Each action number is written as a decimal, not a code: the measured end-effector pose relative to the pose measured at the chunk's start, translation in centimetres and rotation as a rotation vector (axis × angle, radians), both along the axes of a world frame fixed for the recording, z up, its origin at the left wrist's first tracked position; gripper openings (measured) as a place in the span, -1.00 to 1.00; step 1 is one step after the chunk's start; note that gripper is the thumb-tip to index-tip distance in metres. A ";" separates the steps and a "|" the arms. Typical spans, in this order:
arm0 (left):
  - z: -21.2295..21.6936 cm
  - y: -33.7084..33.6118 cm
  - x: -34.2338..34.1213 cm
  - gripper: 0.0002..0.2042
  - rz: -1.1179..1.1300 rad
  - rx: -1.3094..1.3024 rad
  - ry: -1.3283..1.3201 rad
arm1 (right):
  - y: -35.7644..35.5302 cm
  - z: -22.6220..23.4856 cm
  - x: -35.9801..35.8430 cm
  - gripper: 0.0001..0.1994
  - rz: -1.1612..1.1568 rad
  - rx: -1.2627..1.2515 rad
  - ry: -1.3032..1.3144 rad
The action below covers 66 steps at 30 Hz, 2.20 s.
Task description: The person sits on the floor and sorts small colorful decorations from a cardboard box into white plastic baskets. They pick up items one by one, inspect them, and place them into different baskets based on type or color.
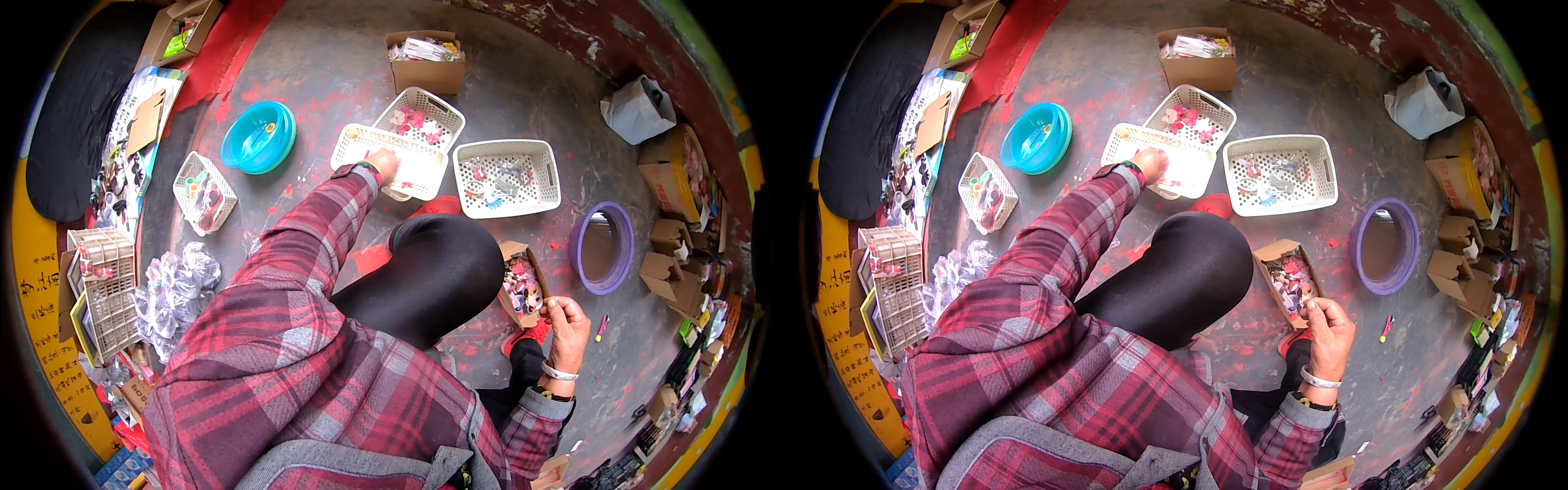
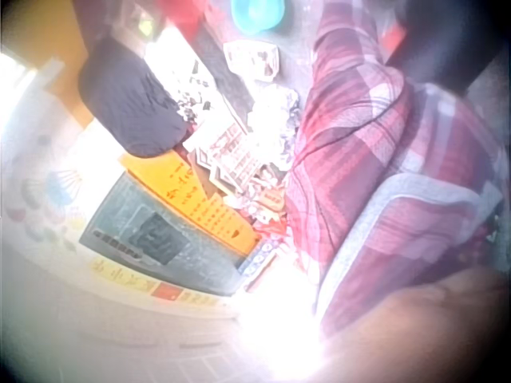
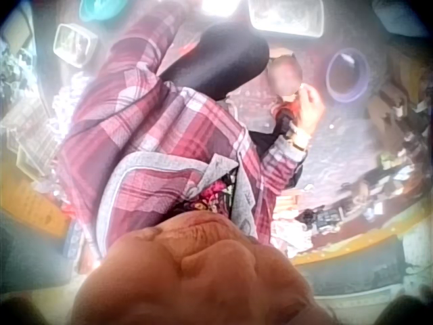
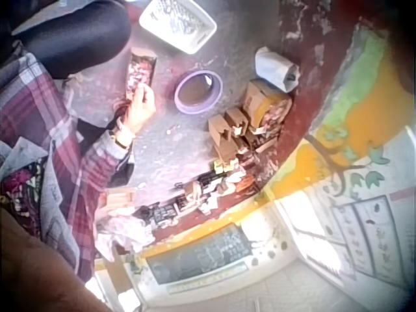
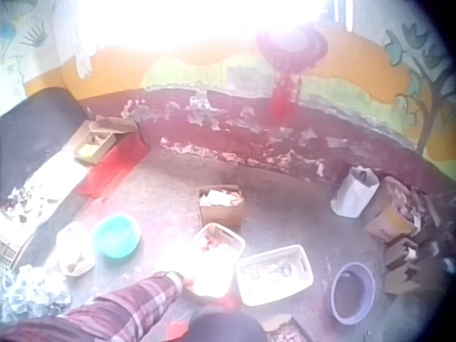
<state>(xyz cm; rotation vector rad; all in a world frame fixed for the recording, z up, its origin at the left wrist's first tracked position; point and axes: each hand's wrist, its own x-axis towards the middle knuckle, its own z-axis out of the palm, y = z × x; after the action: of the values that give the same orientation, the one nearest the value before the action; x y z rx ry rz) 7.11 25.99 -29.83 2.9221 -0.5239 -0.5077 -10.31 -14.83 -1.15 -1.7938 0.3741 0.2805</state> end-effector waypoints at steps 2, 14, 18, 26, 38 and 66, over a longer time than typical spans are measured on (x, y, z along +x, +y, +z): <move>-2.3 1.1 0.1 -0.85 -0.070 0.063 -0.038 | 0.2 -0.1 0.2 -0.87 0.012 0.008 0.004; 2.7 -1.2 -0.4 -0.79 -0.017 0.108 0.051 | 0.4 0.0 0.3 -0.89 -0.012 -0.011 0.037; 3.3 -1.6 -0.5 -0.79 0.184 0.046 0.030 | 0.5 0.0 0.4 -0.89 -0.004 -0.025 0.043; 9.1 -2.5 -0.2 -0.83 0.323 -0.281 -0.045 | 0.4 0.3 -0.2 -0.89 -0.006 -0.012 0.030; 34.2 -13.0 -1.9 -0.87 -0.112 -1.037 0.723 | 2.3 5.2 -0.1 -0.37 -0.067 -0.174 -0.490; 33.2 -28.7 -11.1 -0.85 0.335 -1.657 1.273 | -3.7 4.3 -5.2 -0.81 -0.413 0.576 -0.248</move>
<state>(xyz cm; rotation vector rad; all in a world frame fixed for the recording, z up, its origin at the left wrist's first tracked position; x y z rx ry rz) -4.01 -2.68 3.33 0.7847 -0.0690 -0.9899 -15.50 -18.54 3.17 -1.1354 0.4244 -0.1212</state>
